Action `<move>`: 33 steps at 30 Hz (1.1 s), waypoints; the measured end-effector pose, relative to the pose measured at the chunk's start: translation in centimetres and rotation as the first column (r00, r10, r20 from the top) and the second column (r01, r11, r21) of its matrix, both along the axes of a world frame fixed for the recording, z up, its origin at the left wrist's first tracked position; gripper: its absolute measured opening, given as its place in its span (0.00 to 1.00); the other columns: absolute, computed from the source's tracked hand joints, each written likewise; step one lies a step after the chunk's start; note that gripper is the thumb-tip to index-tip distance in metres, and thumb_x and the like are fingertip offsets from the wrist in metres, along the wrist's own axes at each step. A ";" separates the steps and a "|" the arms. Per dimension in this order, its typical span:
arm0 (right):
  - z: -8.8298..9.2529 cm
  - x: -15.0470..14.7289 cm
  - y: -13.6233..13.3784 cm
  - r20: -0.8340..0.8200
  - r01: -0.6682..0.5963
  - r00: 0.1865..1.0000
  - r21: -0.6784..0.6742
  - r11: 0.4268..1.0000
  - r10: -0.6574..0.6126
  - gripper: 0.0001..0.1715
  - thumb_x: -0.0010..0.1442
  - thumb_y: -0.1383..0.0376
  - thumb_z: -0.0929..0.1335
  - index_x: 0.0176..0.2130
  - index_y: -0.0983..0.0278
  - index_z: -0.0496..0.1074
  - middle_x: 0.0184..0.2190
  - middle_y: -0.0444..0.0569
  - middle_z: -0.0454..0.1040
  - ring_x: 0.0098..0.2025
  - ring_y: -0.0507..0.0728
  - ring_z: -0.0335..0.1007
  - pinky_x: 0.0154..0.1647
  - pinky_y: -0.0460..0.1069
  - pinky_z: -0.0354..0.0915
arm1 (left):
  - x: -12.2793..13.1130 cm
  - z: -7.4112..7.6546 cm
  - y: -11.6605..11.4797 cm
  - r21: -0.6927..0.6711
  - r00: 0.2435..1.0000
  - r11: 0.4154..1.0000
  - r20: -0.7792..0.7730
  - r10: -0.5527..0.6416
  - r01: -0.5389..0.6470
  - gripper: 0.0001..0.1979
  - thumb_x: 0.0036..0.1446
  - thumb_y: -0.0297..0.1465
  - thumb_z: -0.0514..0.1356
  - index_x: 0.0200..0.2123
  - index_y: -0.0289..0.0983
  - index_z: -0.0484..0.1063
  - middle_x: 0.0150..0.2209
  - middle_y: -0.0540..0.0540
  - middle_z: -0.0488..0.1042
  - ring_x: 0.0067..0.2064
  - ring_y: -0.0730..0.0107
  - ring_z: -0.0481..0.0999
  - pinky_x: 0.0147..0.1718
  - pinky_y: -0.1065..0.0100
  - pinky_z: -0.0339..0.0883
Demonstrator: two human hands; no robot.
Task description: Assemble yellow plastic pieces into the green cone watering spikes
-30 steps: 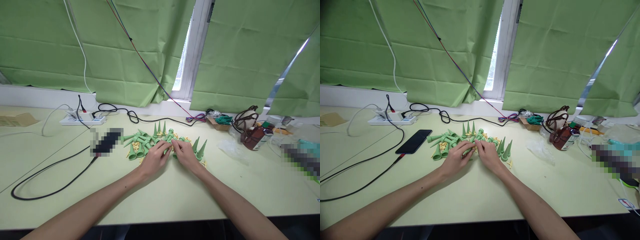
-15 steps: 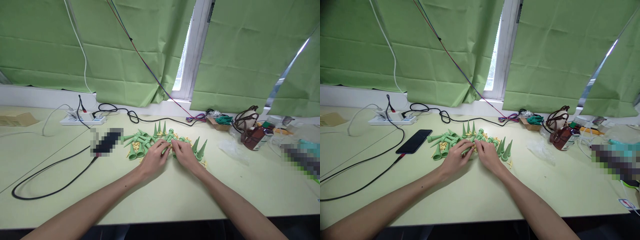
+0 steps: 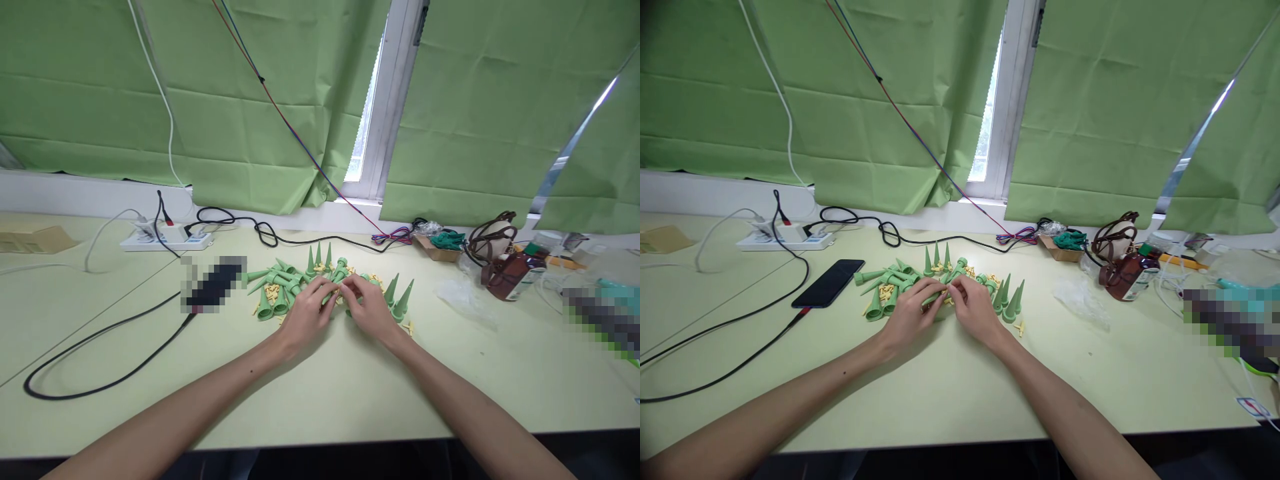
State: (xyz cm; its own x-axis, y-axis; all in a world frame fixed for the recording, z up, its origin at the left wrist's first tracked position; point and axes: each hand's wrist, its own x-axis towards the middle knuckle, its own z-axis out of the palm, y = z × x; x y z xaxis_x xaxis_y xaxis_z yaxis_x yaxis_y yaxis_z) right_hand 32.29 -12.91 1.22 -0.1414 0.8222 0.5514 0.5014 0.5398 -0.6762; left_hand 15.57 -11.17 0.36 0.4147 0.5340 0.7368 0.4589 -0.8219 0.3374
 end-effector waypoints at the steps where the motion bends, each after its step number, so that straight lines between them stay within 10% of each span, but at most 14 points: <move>1: 0.0 0.0 0.0 0.003 0.003 1.000 -0.003 1.000 -0.003 0.14 0.69 0.59 0.61 0.35 0.62 0.69 0.29 0.47 0.74 0.29 0.54 0.68 0.32 0.47 0.63 | 0.0 0.0 0.0 -0.002 1.000 1.000 -0.003 -0.004 0.004 0.09 0.66 0.25 0.53 0.45 0.38 0.71 0.42 0.45 0.73 0.41 0.67 0.75 0.39 0.64 0.72; 22: -0.4 0.2 0.5 0.070 0.125 0.989 0.041 0.991 -0.128 0.29 0.68 0.52 0.61 0.20 0.61 0.53 0.16 0.38 0.51 0.21 0.50 0.47 0.25 0.48 0.49 | 0.1 0.0 -0.4 0.026 0.999 0.999 -0.017 -0.037 0.038 0.08 0.65 0.24 0.55 0.44 0.38 0.71 0.42 0.44 0.74 0.40 0.68 0.76 0.38 0.65 0.74; 33: 0.4 -0.1 -0.3 0.013 0.042 0.999 0.008 0.999 -0.042 0.15 0.68 0.57 0.62 0.36 0.62 0.72 0.31 0.47 0.76 0.28 0.54 0.67 0.31 0.48 0.62 | -0.1 0.0 0.0 0.016 1.000 1.000 0.003 0.002 -0.002 0.09 0.65 0.24 0.54 0.45 0.38 0.72 0.40 0.45 0.73 0.40 0.68 0.75 0.37 0.65 0.73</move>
